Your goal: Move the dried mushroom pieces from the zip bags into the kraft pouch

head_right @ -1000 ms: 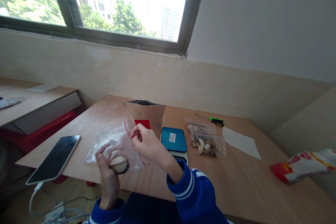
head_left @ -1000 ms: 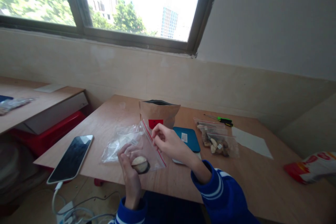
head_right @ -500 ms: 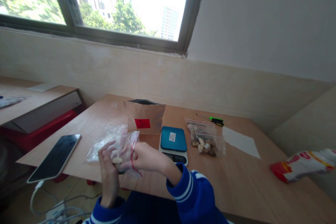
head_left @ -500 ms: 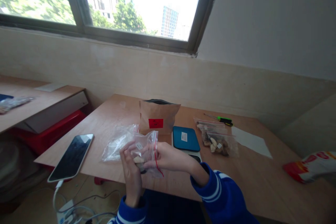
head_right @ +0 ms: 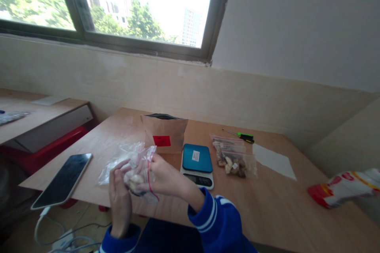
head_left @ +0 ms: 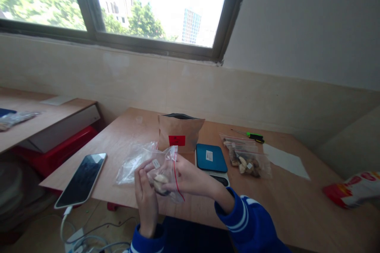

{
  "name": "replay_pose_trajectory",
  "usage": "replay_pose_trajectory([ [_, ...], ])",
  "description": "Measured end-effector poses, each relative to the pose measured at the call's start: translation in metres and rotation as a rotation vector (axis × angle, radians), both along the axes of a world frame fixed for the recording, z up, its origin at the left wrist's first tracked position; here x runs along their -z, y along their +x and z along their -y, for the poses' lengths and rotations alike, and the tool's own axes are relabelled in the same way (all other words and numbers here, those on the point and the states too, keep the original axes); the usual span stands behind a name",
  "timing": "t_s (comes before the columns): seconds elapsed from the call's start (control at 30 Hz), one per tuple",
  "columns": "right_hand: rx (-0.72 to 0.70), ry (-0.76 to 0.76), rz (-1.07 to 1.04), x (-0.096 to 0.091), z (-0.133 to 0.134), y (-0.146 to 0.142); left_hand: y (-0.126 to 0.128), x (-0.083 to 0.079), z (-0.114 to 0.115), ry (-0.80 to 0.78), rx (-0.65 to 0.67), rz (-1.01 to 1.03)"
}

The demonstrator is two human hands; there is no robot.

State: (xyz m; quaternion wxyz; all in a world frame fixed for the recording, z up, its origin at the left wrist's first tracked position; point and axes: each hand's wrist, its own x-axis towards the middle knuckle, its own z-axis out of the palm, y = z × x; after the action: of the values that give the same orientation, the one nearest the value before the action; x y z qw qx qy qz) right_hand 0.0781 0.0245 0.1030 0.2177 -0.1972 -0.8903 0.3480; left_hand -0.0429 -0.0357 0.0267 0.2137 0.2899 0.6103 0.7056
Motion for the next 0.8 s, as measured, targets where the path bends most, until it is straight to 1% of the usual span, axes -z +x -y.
replay_pose_trajectory([
  [0.13,0.158,-0.114,-0.081,-0.013,-0.008,0.011,-0.011,-0.002,-0.001,-0.004,-0.09,0.049],
  [0.2,0.223,-0.142,-0.176,-0.023,-0.019,0.017,-0.021,-0.002,-0.004,-0.018,-0.091,0.083],
  [0.23,0.261,-0.125,-0.237,-0.029,-0.026,0.019,-0.027,-0.002,-0.006,-0.03,-0.083,0.082],
  [0.27,0.307,-0.086,-0.302,-0.035,-0.035,0.022,-0.034,-0.002,-0.009,-0.048,-0.071,0.062],
  [0.33,0.408,0.038,-0.423,-0.045,-0.056,0.023,-0.05,-0.001,-0.015,-0.089,-0.056,0.005],
  [0.43,0.522,0.231,-0.481,-0.053,-0.088,0.02,-0.077,0.002,-0.028,-0.12,-0.044,-0.063],
  [0.47,0.537,0.274,-0.465,-0.052,-0.097,0.017,-0.086,0.005,-0.033,-0.146,-0.047,-0.085],
  [0.5,0.543,0.306,-0.438,-0.05,-0.104,0.015,-0.095,0.008,-0.038,-0.204,-0.034,-0.102],
  [0.57,0.528,0.346,-0.376,-0.042,-0.114,0.011,-0.11,0.016,-0.046,-0.338,0.044,-0.131],
  [0.6,0.518,0.36,-0.353,-0.037,-0.116,0.009,-0.116,0.02,-0.049,-0.371,0.046,-0.171],
  [0.63,0.51,0.374,-0.334,-0.033,-0.117,0.009,-0.121,0.024,-0.052,-0.372,0.011,-0.265],
  [0.73,0.503,0.438,-0.286,-0.024,-0.115,0.012,-0.126,0.032,-0.055,-0.341,-0.163,-0.595],
  [0.77,0.501,0.471,-0.265,-0.023,-0.113,0.014,-0.125,0.033,-0.055,-0.33,-0.186,-0.677],
  [0.8,0.49,0.502,-0.239,-0.022,-0.111,0.016,-0.122,0.034,-0.054,-0.32,-0.173,-0.738],
])
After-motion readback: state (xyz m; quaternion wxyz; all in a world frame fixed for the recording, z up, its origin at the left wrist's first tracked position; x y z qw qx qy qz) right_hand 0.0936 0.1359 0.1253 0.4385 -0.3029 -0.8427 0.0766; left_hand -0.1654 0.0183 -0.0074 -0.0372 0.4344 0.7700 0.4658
